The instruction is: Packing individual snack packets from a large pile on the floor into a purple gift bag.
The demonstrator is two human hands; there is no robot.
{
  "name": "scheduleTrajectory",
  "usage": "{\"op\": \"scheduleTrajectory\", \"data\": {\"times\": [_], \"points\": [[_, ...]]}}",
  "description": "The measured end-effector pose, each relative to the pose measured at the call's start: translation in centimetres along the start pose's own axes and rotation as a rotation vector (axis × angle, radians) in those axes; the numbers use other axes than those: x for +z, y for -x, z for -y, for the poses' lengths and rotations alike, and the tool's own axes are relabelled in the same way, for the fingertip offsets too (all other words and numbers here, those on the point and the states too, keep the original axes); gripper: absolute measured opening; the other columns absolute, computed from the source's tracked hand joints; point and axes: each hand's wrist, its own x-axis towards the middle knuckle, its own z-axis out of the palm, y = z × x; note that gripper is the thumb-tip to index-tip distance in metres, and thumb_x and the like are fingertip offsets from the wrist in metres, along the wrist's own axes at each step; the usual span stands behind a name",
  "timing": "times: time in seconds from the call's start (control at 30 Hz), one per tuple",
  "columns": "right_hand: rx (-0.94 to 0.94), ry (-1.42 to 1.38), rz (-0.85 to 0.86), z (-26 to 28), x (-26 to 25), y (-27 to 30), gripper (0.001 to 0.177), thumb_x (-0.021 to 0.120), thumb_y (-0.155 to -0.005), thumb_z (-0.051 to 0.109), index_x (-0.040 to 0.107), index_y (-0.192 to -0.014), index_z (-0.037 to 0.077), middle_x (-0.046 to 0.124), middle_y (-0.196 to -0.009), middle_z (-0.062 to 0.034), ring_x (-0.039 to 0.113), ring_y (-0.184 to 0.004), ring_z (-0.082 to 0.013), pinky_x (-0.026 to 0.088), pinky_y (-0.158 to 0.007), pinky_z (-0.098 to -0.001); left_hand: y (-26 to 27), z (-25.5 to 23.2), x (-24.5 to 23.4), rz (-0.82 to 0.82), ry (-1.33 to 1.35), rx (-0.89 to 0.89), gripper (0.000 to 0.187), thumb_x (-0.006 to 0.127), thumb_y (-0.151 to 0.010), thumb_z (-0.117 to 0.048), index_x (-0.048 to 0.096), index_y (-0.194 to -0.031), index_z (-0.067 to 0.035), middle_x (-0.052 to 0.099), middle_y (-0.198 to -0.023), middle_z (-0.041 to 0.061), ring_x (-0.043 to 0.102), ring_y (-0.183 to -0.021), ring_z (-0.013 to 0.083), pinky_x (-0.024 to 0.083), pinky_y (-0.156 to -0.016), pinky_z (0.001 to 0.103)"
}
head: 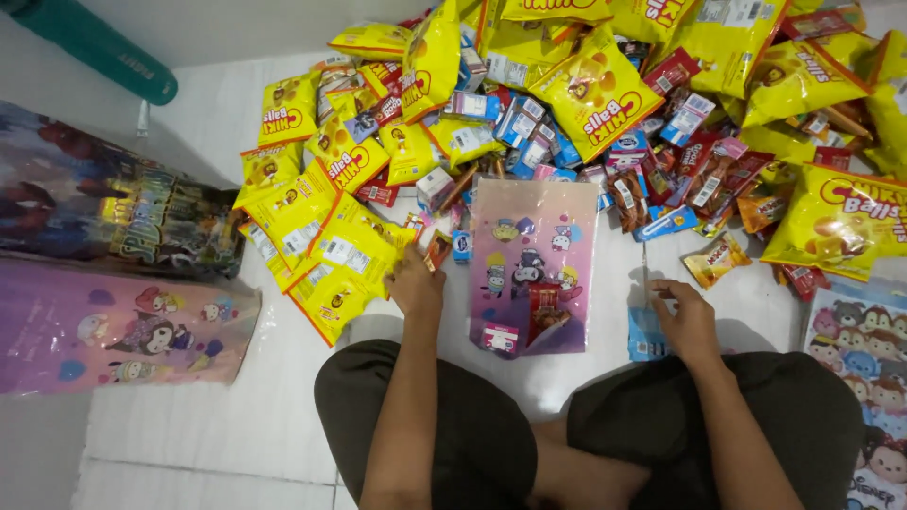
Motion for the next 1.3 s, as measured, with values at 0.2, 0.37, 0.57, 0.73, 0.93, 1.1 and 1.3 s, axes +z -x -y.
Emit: {"op": "scheduleTrajectory", "data": {"times": [0.2,0.37,0.57,0.73,0.93,1.1,1.3], "points": [[-0.004,-0.046,-0.018,0.7,-0.4,0.0,0.022,0.070,-0.097,-0.002,0.072,-0.119,-0.001,0.071,-0.112,-0.0236,0.069,-0.111,-0.0406,0.055,-0.095,-0.0488,2.5,-0.6,-11.4,-0.009,0.701,-0.160,0.036,0.084,-0.081,-0.031,0.062,-0.109,-0.027,0.074,-0.101,0.004,0.072,-0.100,0.0325,0.053,-0.091,0.048],[-0.060,-0.060,-0.006,1.1,-0.2,0.4,0.021,0.069,-0.098,-0.003,0.073,-0.119,-0.002,0.071,-0.110,-0.0247,0.069,-0.106,-0.0449,0.057,-0.091,-0.0514,6.2,-1.7,-17.4,-0.055,0.895,0.110,0.032,0.090,-0.072,-0.031,0.079,-0.101,-0.030,0.073,-0.095,-0.003,0.072,-0.097,0.0226,0.056,-0.091,0.036],[-0.143,-0.127,0.068,0.5,1.3,1.3,0.026,0.074,-0.093,-0.001,0.074,-0.118,0.006,0.073,-0.108,-0.0172,0.071,-0.101,-0.0376,0.059,-0.087,-0.0478,8.8,-5.2,-17.7,0.261,0.473,0.504,0.045,0.090,-0.071,-0.028,0.069,-0.111,-0.029,0.079,-0.094,0.003,0.075,-0.095,0.0317,0.059,-0.085,0.048],[-0.129,-0.115,0.064,0.5,1.4,1.5,0.023,0.075,-0.092,0.002,0.076,-0.114,0.010,0.075,-0.103,-0.0150,0.073,-0.098,-0.0366,0.060,-0.086,-0.0449,8.7,-8.4,-9.3,0.350,0.148,0.804,0.048,0.083,-0.078,-0.023,0.062,-0.121,-0.027,0.074,-0.096,0.006,0.075,-0.098,0.0323,0.061,-0.083,0.050],[-0.114,-0.124,0.051,1.4,0.5,1.8,0.022,0.074,-0.091,0.004,0.077,-0.112,0.011,0.075,-0.101,-0.0149,0.073,-0.097,-0.0361,0.060,-0.086,-0.0449,10.3,-10.6,-13.8,0.579,0.275,0.795,0.037,0.066,-0.092,-0.011,0.062,-0.127,-0.022,0.075,-0.114,0.015,0.071,-0.110,0.0400,0.057,-0.094,0.054],[-0.091,-0.132,0.086,1.7,0.5,1.8,0.023,0.073,-0.094,0.006,0.076,-0.116,0.011,0.074,-0.105,-0.0140,0.073,-0.100,-0.0342,0.059,-0.089,-0.0443,9.6,-7.8,-16.2,0.506,0.383,0.671,0.043,0.069,-0.093,-0.012,0.062,-0.133,-0.024,0.073,-0.122,0.010,0.069,-0.116,0.0351,0.056,-0.096,0.050],[-0.094,-0.104,0.126,2.6,0.2,1.9,0.023,0.071,-0.095,0.006,0.075,-0.118,0.008,0.075,-0.110,-0.0159,0.073,-0.103,-0.0352,0.058,-0.091,-0.0460,7.4,-1.7,-16.9,0.383,0.531,0.458,0.036,0.059,-0.097,-0.003,0.067,-0.129,-0.016,0.073,-0.124,0.010,0.070,-0.115,0.0275,0.055,-0.099,0.044]]}}
